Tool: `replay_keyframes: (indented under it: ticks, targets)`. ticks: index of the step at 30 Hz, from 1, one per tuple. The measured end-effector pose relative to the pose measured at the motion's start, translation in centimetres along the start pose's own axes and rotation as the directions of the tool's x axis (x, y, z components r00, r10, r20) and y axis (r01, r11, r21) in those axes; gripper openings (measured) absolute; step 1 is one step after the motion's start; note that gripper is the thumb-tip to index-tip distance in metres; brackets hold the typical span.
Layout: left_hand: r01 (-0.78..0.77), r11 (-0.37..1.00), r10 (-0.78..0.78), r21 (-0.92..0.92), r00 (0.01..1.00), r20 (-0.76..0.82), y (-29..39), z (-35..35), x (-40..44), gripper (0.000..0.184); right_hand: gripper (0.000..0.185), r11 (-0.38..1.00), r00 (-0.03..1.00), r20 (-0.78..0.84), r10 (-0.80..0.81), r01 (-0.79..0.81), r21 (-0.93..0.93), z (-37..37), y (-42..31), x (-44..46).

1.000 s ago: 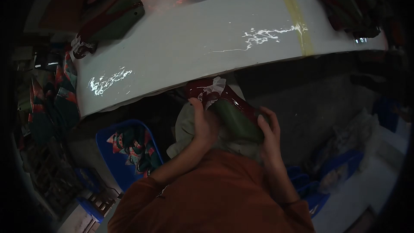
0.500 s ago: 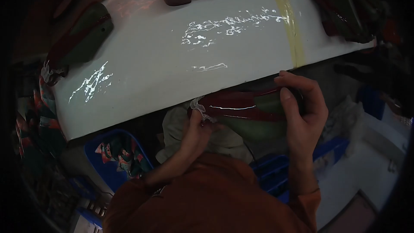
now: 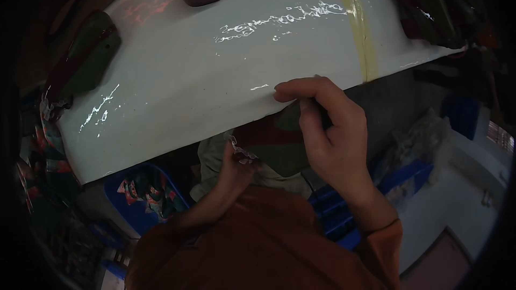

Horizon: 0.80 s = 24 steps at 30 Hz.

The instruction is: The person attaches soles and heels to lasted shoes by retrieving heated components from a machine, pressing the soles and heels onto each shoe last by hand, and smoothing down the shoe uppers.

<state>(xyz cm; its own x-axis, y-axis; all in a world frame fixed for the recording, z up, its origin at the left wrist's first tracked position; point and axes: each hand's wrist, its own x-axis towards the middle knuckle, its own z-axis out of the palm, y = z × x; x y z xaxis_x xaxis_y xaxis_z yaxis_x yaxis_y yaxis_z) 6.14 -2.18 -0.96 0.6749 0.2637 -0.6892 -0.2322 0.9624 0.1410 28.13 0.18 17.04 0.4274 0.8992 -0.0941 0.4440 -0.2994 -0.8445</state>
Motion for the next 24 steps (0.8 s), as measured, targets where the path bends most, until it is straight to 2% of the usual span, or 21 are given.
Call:
replay_keyframes:
  ticks: [1,3,5,6,7,8,10,11,13,14,15,16,17,18,19,21,22,23,24]
  targets:
    - [0.002,1.0,-0.003,0.024,1.0,0.018,0.5,-0.2,0.2,0.053,0.025,1.0,1.0,-0.006,-0.011,0.011,0.005,0.2,0.3,0.1]
    - [0.013,0.998,-0.015,0.06,1.0,0.025,0.2,-1.1,0.0,0.054,0.025,0.99,0.991,-0.111,0.074,-0.059,0.129,0.6,0.4,-0.4]
    - [-0.036,0.999,0.036,-0.005,0.999,0.026,0.2,-1.4,1.0,0.055,0.025,0.99,0.988,-0.141,0.063,-0.043,0.137,1.0,0.0,-0.4]
    - [-0.035,0.999,0.033,0.016,0.992,0.122,0.9,-0.5,0.7,0.056,0.026,0.995,0.991,-0.131,0.028,-0.016,0.096,1.5,-0.1,-0.6]
    - [-0.055,0.998,0.049,0.04,0.989,0.138,0.9,-0.2,0.4,0.056,0.027,0.998,0.993,-0.116,-0.014,0.021,0.057,1.9,-0.3,-0.9]
    - [-0.053,0.997,0.046,0.063,0.994,0.101,1.0,0.1,0.2,0.058,0.029,0.996,0.995,-0.098,0.015,-0.006,0.089,2.2,-0.2,-1.1]
    - [-0.049,0.994,0.046,0.099,0.998,0.039,2.5,-0.7,-1.0,0.055,0.029,0.99,0.993,-0.099,-0.059,0.071,0.12,2.4,0.6,-1.9]
    - [-0.141,0.984,0.14,0.111,0.99,0.024,3.2,-0.9,-2.5,0.055,0.029,0.989,0.992,-0.101,-0.076,0.088,0.121,2.9,1.3,-2.3]
    - [-0.298,0.947,0.307,0.123,0.95,-0.057,4.3,-1.3,-5.2,0.049,0.03,0.962,0.957,-0.112,-0.269,0.261,-0.076,4.0,3.1,-4.2]
    - [-0.364,0.924,0.373,0.12,0.926,-0.064,5.4,-2.3,-6.9,0.049,0.028,0.969,0.968,-0.177,-0.18,0.206,0.14,5.6,3.3,-6.0]
    - [-0.433,0.862,0.446,0.265,0.895,0.013,6.5,-3.8,-8.9,0.053,0.026,0.929,0.976,-0.21,-0.056,0.129,0.348,6.8,3.6,-7.6]
    - [-0.475,0.783,0.483,0.401,0.871,0.089,7.4,-4.4,-11.2,0.059,0.026,0.922,0.979,-0.191,-0.075,0.141,0.361,8.0,4.0,-8.6]
    - [-0.486,0.78,0.501,0.394,0.863,0.072,7.9,-4.7,-13.1,0.059,0.026,0.825,0.988,-0.133,0.075,0.014,0.565,9.0,4.6,-9.5]
    - [-0.6,0.665,0.57,0.444,0.793,0.217,9.1,-2.7,-15.5,0.065,0.029,0.674,0.976,-0.043,0.213,-0.115,0.729,10.1,5.3,-10.1]
    - [-0.701,0.533,0.606,0.473,0.707,0.365,10.1,-0.7,-17.6,0.072,0.037,0.525,0.962,0.108,0.252,-0.23,0.819,12.2,6.7,-10.7]
    - [-0.716,0.519,0.602,0.467,0.694,0.395,10.8,2.1,-19.3,0.077,0.053,0.164,0.867,0.439,0.237,-0.481,0.861,15.2,6.5,-12.2]
    - [-0.715,0.376,0.587,0.59,0.676,0.445,10.8,2.9,-19.4,0.076,0.054,0.209,0.844,0.529,0.09,-0.535,0.818,17.5,8.4,-12.7]
    - [-0.696,0.216,0.559,0.685,0.663,0.498,10.7,3.4,-19.1,0.074,0.051,0.15,0.792,0.596,0.135,-0.61,0.778,18.6,7.6,-13.5]
    - [-0.698,0.158,0.556,0.698,0.647,0.521,10.4,3.7,-18.3,0.072,0.049,0.085,0.736,0.654,0.174,-0.673,0.735,19.5,6.9,-14.0]
